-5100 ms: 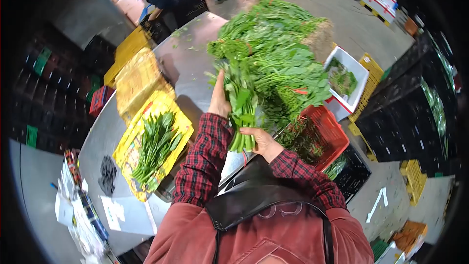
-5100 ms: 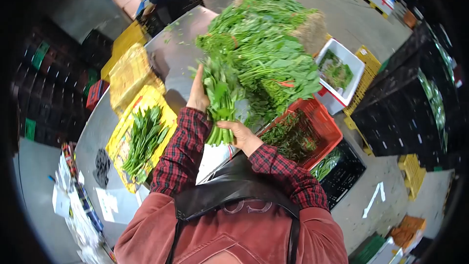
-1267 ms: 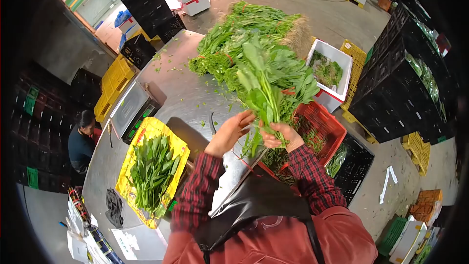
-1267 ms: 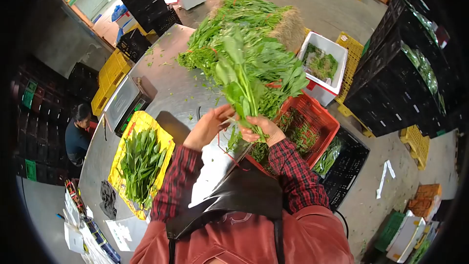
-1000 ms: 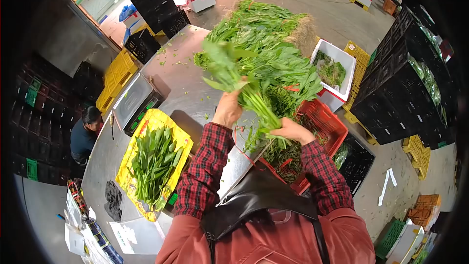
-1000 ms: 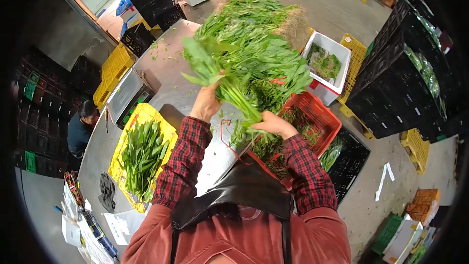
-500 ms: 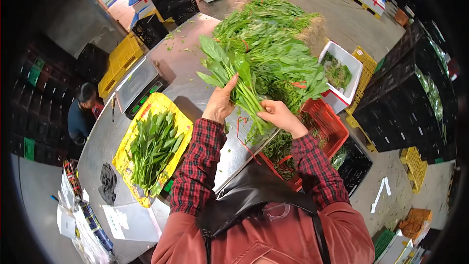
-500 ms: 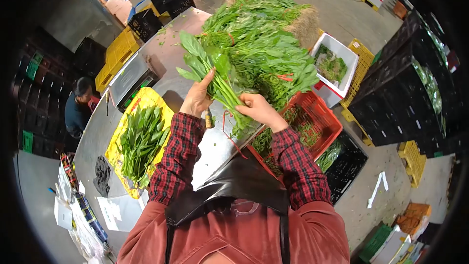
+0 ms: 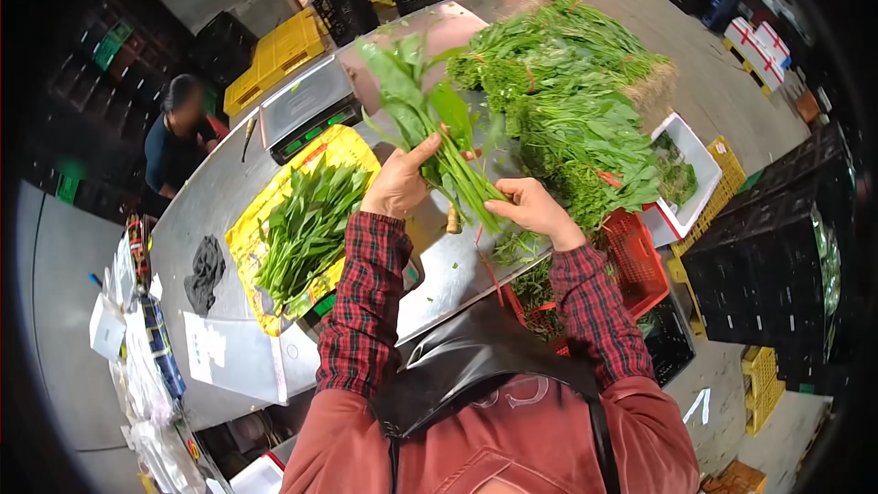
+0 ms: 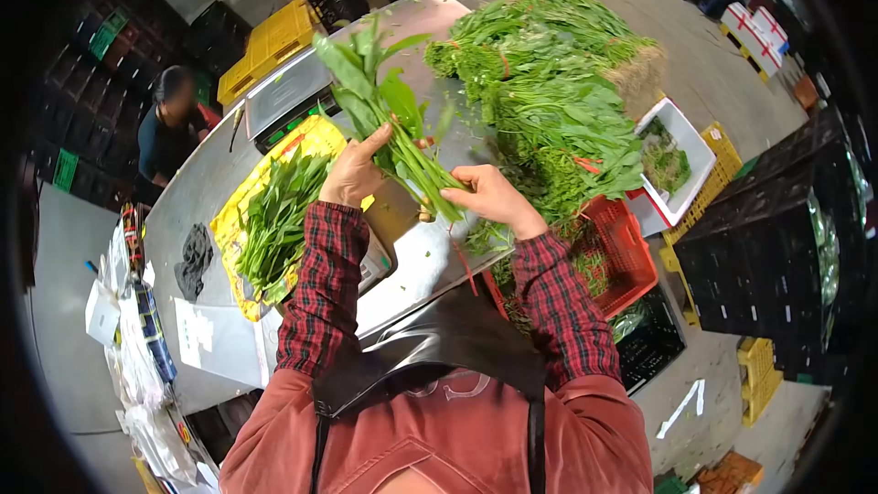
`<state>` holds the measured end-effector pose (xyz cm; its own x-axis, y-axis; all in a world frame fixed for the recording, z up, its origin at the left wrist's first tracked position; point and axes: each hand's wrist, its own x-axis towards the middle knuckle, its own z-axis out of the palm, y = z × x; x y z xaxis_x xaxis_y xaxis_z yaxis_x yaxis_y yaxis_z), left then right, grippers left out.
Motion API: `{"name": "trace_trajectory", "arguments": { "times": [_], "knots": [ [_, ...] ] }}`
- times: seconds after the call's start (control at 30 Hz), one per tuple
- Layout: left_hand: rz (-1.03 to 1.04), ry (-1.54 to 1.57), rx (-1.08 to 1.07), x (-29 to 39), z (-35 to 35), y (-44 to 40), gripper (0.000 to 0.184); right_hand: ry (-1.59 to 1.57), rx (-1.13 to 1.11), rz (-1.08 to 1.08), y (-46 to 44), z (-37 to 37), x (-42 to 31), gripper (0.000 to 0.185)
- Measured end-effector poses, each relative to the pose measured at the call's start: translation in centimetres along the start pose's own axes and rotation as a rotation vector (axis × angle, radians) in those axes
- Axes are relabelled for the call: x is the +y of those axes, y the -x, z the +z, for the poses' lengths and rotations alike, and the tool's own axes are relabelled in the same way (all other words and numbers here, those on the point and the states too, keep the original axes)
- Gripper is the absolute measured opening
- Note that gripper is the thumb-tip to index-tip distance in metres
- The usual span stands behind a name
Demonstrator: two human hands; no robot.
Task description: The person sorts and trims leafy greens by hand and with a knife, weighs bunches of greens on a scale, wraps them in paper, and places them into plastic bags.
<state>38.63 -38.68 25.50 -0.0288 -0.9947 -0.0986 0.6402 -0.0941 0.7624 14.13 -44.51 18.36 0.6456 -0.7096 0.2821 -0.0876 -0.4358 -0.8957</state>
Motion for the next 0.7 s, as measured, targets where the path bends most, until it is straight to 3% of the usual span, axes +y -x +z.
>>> {"name": "trace_trajectory", "arguments": {
  "times": [0.07,0.1,0.27,0.3,0.4,0.43,0.5,0.53,0.63,0.67,0.7],
  "knots": [
    [-0.025,-0.085,-0.010,1.0,-0.2,0.8,0.031,-0.293,-0.201,0.239,-1.2,1.3,0.9,0.039],
    [-0.006,-0.079,0.008,1.4,-0.7,1.0,0.031,-0.291,-0.227,0.233,-1.4,1.1,0.9,0.039],
    [0.071,0.044,0.137,3.8,-4.3,3.3,0.027,0.093,-0.283,0.568,0.7,-1.8,4.7,0.043],
    [0.104,0.107,0.129,4.3,-4.7,3.9,0.027,0.094,-0.301,0.559,0.2,-1.3,4.3,0.043],
    [0.132,0.139,0.122,4.8,-5.1,5.0,0.027,0.712,0.151,-0.080,-0.8,0.7,2.8,0.062],
    [0.114,0.105,0.117,4.9,-4.7,5.4,0.027,0.707,0.141,-0.078,-1.8,2.1,1.5,0.062],
    [0.097,0.073,0.120,4.5,-4.2,6.0,0.027,-0.091,-0.088,-0.054,-4.3,4.7,-0.9,0.075],
    [0.119,0.063,0.117,4.2,-3.7,5.9,0.028,-0.093,-0.102,-0.062,-4.6,5.2,-0.6,0.075],
    [0.220,0.032,0.179,3.6,-3.4,6.5,0.031,-0.497,-0.728,0.060,-5.4,9.8,0.2,0.055],
    [0.209,0.038,0.192,3.1,-4.1,6.0,0.033,-0.508,-0.780,0.044,-5.1,11.3,-0.2,0.055],
    [0.195,0.047,0.202,2.4,-5.3,6.0,0.036,-0.683,-0.745,0.276,-4.1,12.4,-0.4,0.042]
  ]
}}
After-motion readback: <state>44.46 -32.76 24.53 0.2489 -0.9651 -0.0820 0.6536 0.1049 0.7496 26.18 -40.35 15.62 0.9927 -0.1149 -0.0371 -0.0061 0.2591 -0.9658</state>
